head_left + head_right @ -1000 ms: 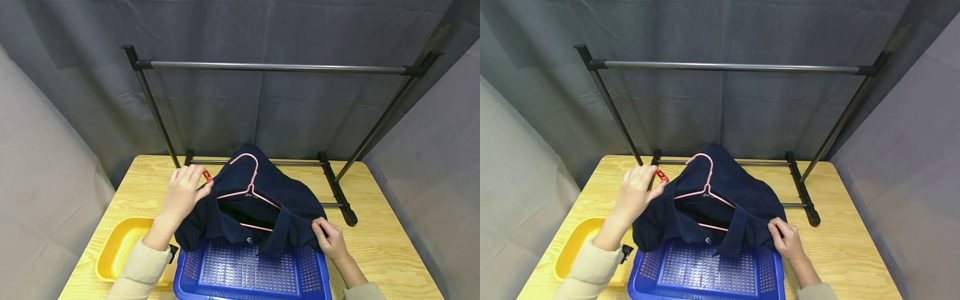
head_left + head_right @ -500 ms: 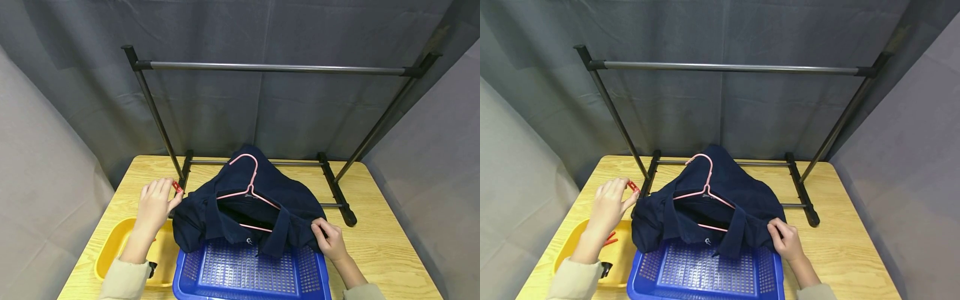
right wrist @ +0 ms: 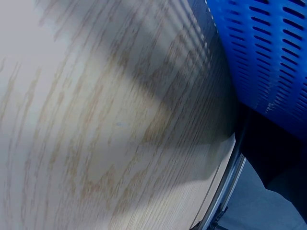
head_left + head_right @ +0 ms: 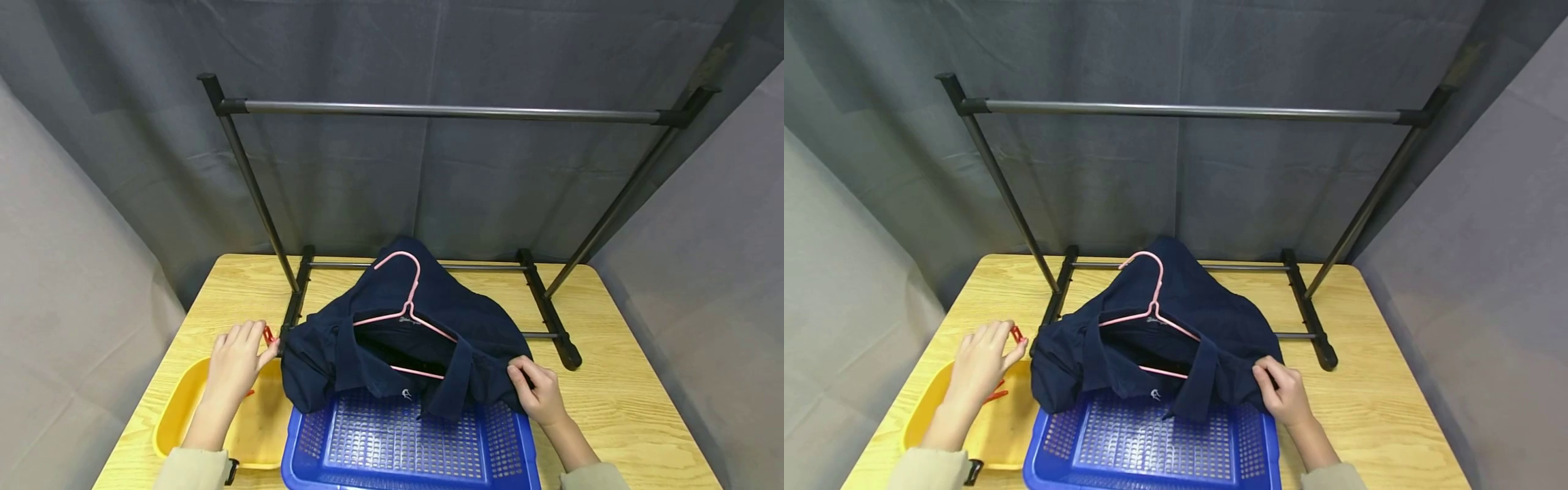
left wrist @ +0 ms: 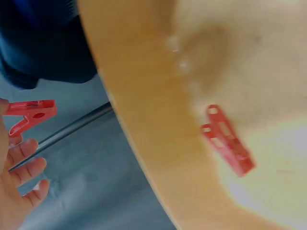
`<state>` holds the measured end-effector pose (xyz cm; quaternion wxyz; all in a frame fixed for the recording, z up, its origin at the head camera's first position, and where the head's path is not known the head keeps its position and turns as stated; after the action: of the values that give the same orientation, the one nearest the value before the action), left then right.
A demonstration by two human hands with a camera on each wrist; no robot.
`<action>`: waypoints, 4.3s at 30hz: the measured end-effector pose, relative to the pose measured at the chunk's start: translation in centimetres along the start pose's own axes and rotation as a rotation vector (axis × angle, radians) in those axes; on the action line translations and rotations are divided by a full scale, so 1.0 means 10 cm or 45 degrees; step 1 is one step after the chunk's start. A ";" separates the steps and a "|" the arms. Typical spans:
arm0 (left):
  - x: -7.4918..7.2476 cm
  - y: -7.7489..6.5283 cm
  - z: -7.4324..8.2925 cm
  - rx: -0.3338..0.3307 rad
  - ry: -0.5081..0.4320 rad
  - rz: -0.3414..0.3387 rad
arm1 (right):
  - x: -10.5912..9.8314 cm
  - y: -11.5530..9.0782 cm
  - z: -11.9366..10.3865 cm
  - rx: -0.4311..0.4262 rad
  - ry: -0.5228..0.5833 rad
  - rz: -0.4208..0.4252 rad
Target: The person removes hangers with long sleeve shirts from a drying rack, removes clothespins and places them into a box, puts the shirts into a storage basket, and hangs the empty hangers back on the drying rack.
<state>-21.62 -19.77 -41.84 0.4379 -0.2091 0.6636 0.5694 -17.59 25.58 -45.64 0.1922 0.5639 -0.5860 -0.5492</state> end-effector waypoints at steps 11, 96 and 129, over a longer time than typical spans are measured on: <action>0.29 -0.28 -0.06 0.021 0.017 -0.134 | -0.01 0.02 -0.03 -0.011 -0.006 0.006; 0.89 -0.74 -0.20 -0.209 -0.078 -0.496 | 0.00 0.01 -0.02 -0.021 0.004 0.008; 0.01 0.40 0.71 0.168 -0.367 -0.282 | 0.00 0.02 -0.03 -0.015 -0.002 0.021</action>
<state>-22.38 -12.02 -39.40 0.6012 -0.1682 0.6028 0.4970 -17.37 25.43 -45.38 0.1995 0.5575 -0.5875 -0.5516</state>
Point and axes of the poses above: each hand's wrist, its own y-axis towards the middle knuckle, its own x-axis out of the palm, z = x × y, the point moved 8 cm from there along y, towards the middle knuckle, and after that the axes turned 4 degrees about -z, right-handed, at the moved point
